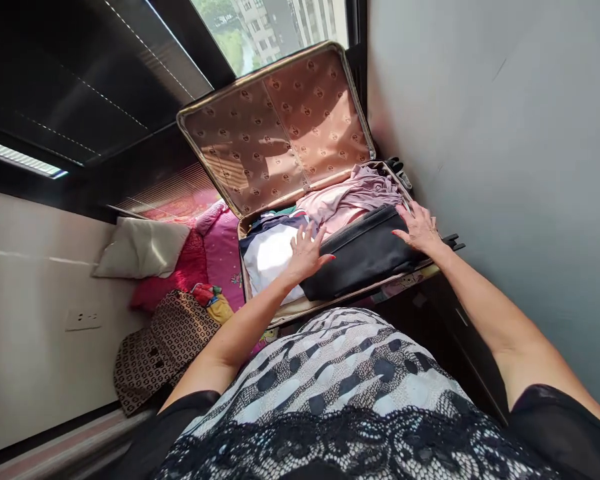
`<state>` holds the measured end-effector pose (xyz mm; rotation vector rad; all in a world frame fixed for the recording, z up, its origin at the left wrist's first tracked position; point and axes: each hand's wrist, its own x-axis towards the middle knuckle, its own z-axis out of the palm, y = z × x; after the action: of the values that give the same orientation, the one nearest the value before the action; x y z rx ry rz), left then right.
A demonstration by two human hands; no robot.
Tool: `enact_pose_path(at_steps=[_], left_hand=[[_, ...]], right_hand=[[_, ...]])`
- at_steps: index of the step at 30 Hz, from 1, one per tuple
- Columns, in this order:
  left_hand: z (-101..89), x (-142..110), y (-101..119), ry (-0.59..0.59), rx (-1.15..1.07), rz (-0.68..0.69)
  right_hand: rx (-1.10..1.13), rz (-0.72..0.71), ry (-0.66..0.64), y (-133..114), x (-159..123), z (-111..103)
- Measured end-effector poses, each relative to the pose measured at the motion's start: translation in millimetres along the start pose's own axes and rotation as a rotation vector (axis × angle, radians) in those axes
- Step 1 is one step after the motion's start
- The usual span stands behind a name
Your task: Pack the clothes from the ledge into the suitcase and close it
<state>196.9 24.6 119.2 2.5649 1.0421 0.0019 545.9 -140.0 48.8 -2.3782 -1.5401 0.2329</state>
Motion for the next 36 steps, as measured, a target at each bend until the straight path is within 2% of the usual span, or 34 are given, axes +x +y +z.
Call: enact_pose_path(at_steps=[3, 6, 9, 11, 13, 15, 19, 22, 24, 27, 30, 33, 36], left_hand=[[14.6, -20, 13, -0.098, 0.105, 0.124], [37.1, -24, 1, -0.210, 0.134, 0.182], [66.2, -21, -22, -0.319, 0.124, 0.240], [85.2, -20, -32, -0.327, 0.130, 0.267], [99.3, -21, -37, -0.302, 0.138, 0.264], [105.8, -21, -36, -0.286, 0.134, 0.262], [96.2, -22, -31, -0.282, 0.102, 0.304], [75.2, -26, -34, -0.248, 0.066, 0.303], [58.2, -33, -45, -0.153, 0.064, 0.223], [38.2, -54, -79, 0.015, 0.065, -0.027], [37.0, -80, -116, 0.013, 0.020, -0.238], [50.5, -98, -133, -0.049, -0.023, -0.304], [59.1, -99, -133, -0.066, -0.071, -0.316]], right_hand=[[-0.099, -0.166, -0.023, -20, -6, -1], [-0.139, -0.268, -0.210, -34, -14, 18], [-0.170, -0.226, -0.369, -34, -24, 52], [-0.203, -0.197, -0.379, -29, -30, 70], [-0.232, -0.196, -0.374, -25, -32, 78], [-0.250, -0.204, -0.418, -22, -31, 76], [-0.317, -0.219, -0.493, -30, -24, 52], [-0.349, -0.302, -0.352, -54, -15, 35], [-0.326, -0.368, -0.216, -76, -9, 33], [-0.287, -0.396, -0.149, -104, -3, 45], [-0.282, -0.359, -0.197, -115, -3, 70], [-0.276, -0.356, -0.149, -110, -8, 90], [-0.234, -0.388, -0.058, -102, -11, 96]])
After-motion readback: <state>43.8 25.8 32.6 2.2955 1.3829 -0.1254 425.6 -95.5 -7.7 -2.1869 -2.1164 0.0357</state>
